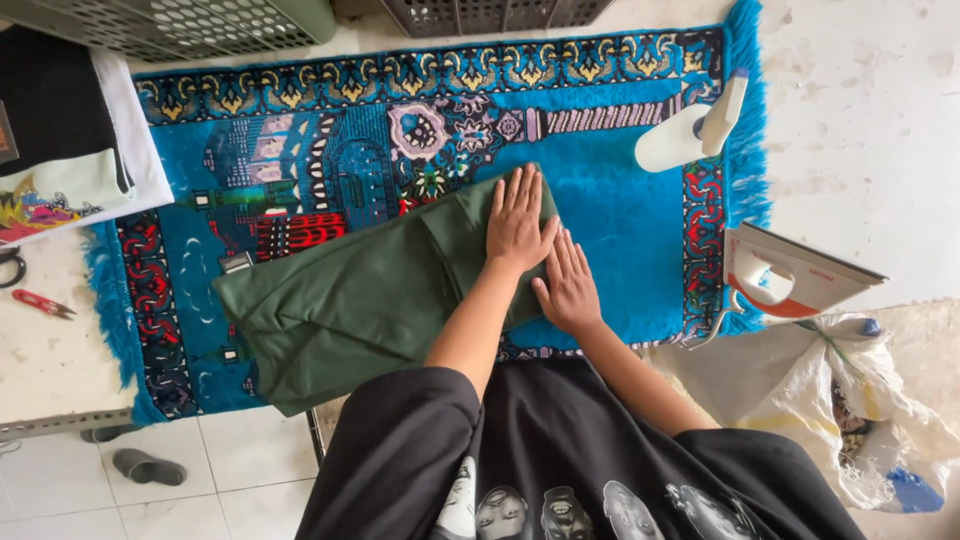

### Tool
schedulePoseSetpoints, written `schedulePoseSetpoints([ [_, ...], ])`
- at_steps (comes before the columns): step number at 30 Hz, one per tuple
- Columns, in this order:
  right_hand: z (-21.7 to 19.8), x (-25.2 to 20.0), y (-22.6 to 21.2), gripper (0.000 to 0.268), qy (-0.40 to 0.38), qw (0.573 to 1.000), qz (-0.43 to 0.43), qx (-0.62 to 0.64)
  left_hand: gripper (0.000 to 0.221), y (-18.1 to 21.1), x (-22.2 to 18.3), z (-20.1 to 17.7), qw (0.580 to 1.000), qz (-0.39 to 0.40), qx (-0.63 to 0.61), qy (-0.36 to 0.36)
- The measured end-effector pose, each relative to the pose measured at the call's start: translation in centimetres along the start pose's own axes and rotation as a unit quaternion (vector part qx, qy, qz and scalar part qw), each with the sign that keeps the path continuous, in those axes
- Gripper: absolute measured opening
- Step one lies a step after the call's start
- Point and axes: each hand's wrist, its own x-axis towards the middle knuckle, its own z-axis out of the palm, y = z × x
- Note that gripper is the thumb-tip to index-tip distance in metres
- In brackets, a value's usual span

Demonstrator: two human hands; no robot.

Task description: Ironing a folded green t-shirt using a spray bottle and an electric iron on a workspace.

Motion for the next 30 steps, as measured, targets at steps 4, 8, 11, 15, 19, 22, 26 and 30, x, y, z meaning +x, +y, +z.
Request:
schedulePoseSetpoints([
  [4,0.4,-1.3,0.2,0.076,0.001,1.0,0.006,-0.002,0.082,0.1,0.1,-0.3,1.0,-0.005,0.014,-0.025],
  [8,0.1,-4.2,0.8,0.075,0.007,0.999,-0.027,-0.022,0.081,0.3,0.5,-0.3,0.998,-0.013,0.036,-0.056],
  [11,-0.3,-6.9,1.9,0.072,0.02,0.998,-0.054,-0.01,0.078,0.8,0.8,-0.6,0.993,-0.023,0.082,-0.08],
  [15,-0.5,-10.4,3.7,0.048,0.089,0.99,-0.043,0.105,0.079,0.9,0.3,-0.6,0.994,-0.019,0.081,-0.071],
  [19,-2.0,-8.3,6.3,0.032,0.192,0.972,0.02,0.131,0.077,-0.5,-3.6,0.0,0.993,0.015,0.049,0.103],
  [22,-5.4,-2.8,7.9,0.045,0.332,0.932,0.057,0.134,0.08,-1.8,-6.4,-0.7,0.985,0.01,0.038,0.17],
  [26,-7.9,5.3,14.5,0.115,0.396,0.877,0.164,0.22,0.079,-4.8,-10.6,-1.7,0.994,-0.004,0.039,0.099],
  [30,-11.4,11.5,18.1,0.118,0.334,0.869,0.168,0.323,0.085,-5.7,-15.4,-1.9,0.996,-0.026,0.08,0.043],
])
